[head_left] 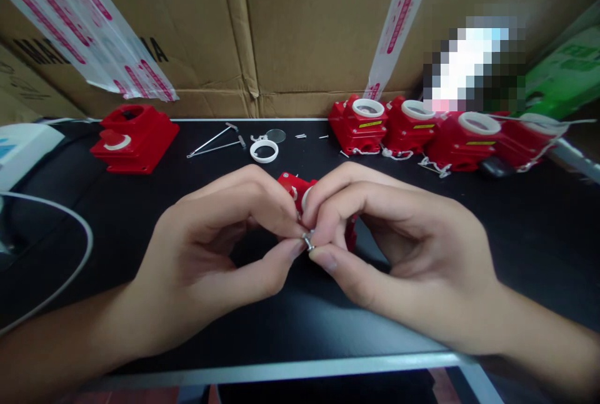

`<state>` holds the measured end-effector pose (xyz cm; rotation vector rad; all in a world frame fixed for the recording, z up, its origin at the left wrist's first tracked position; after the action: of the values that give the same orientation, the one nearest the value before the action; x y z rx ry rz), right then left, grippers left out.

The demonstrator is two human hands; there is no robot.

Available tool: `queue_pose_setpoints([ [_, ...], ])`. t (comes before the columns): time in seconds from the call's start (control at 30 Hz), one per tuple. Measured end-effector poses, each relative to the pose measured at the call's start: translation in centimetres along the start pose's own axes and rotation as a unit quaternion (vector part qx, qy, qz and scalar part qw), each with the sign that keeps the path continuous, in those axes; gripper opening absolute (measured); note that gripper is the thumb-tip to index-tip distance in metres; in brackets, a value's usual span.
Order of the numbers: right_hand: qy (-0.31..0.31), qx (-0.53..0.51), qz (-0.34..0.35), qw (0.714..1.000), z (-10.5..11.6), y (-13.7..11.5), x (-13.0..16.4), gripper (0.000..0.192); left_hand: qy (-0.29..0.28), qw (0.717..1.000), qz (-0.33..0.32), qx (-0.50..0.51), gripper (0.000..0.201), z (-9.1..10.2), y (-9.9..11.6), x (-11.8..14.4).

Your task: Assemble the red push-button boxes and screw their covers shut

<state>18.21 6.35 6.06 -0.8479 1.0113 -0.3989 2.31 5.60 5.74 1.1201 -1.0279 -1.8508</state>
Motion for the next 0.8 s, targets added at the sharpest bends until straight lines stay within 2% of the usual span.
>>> queue_pose_setpoints([
  [0.1,0.000,-0.011,0.007,1.000,0.0,0.1,0.1,0.015,-0.003,1.000,-0.001,-0.003,0.011,0.0,0.2,0.0],
  [0.27,0.007,-0.012,0.013,1.000,0.3,-0.1,0.1,0.014,-0.003,0.997,0.065,0.044,0.010,-0.1,-0.4,-0.4],
  [0.5,0.014,-0.001,0.013,1.000,0.4,-0.2,0.1,0.008,-0.008,0.991,0.108,0.085,0.010,-0.1,-1.0,-0.5],
  [0.8,0.009,-0.022,-0.021,1.000,0.4,0.2,0.1,0.010,0.007,0.994,0.073,0.079,0.011,0.1,-0.7,-0.4],
])
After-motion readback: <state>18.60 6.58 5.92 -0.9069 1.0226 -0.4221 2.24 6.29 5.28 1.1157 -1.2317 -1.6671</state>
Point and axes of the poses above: each hand's wrist, its own x-axis away from the middle knuckle, its own z-axis out of the back of the hand, y = z × x, the point moved 8 cm from there along -x, towards the middle knuckle, and after that the axes turned 8 degrees about z, right-handed, at the moved point
